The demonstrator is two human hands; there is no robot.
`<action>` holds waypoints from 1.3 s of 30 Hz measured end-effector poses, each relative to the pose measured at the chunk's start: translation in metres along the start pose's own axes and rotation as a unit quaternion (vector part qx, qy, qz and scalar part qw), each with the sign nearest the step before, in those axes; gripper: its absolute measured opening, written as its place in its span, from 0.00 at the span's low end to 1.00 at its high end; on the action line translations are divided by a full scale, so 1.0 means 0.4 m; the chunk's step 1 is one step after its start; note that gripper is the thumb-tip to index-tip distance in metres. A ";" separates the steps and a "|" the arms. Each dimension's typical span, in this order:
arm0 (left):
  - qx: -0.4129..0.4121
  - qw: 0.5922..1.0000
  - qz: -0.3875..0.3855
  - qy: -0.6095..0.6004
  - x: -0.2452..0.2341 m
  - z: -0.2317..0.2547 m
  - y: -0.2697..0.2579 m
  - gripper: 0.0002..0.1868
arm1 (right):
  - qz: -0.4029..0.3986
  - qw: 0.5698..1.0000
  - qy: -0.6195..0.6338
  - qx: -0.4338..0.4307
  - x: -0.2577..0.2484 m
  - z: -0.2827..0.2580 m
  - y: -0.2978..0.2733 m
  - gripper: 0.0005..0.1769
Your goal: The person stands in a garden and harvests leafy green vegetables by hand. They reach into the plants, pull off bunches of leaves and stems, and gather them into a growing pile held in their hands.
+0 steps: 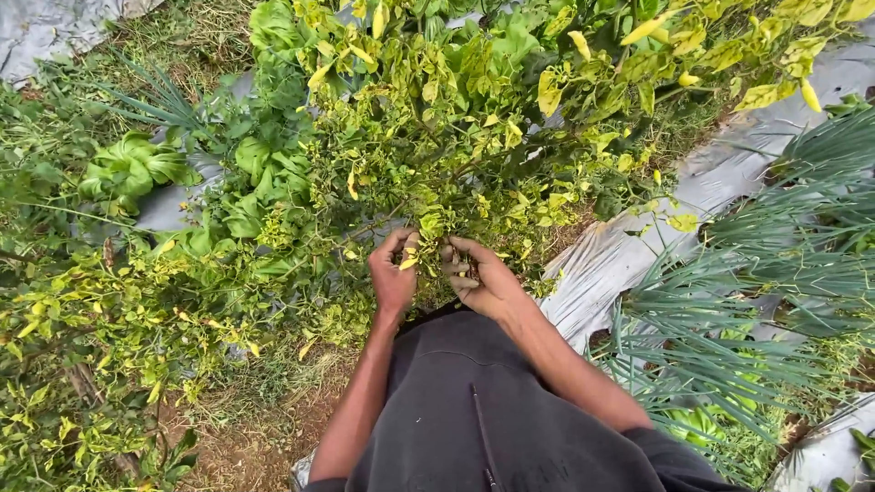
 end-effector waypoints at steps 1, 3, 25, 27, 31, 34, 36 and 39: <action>-0.004 1.000 0.005 0.002 -0.003 0.004 -0.002 0.09 | -0.007 1.000 0.021 0.005 0.002 0.004 -0.004 0.12; -0.004 1.000 0.007 0.005 -0.004 0.011 0.001 0.09 | -0.008 0.999 0.040 0.012 -0.012 0.008 0.000 0.12; -0.018 1.000 0.003 0.006 0.010 0.019 0.002 0.06 | -0.036 0.997 0.065 -0.014 -0.060 0.017 0.059 0.05; -0.021 1.000 0.004 0.002 0.007 0.033 0.009 0.06 | -0.044 0.997 0.064 -0.016 -0.028 0.014 0.026 0.06; -0.030 0.999 0.006 -0.018 -0.001 0.029 0.006 0.06 | -0.048 0.997 -0.030 -0.046 0.069 0.006 -0.066 0.04; -0.026 0.999 0.025 -0.017 0.002 -0.017 0.002 0.06 | -0.005 0.971 -0.194 -0.137 0.045 -0.022 -0.075 0.13; -0.025 0.999 0.023 -0.017 -0.003 -0.001 0.003 0.06 | 0.012 0.927 -0.301 -0.223 0.000 -0.032 -0.054 0.12; -0.020 0.999 0.020 -0.021 0.003 0.005 0.005 0.06 | 0.037 0.784 -0.493 -0.376 0.006 -0.045 -0.048 0.13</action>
Point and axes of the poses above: each hand's wrist, its own y-axis towards the middle knuckle, its own x-axis out of the palm, z = x × y, the point moved 5 cm from there along y, towards the middle knuckle, and after that the axes turned 11 degrees about x, right-handed, at the moved point
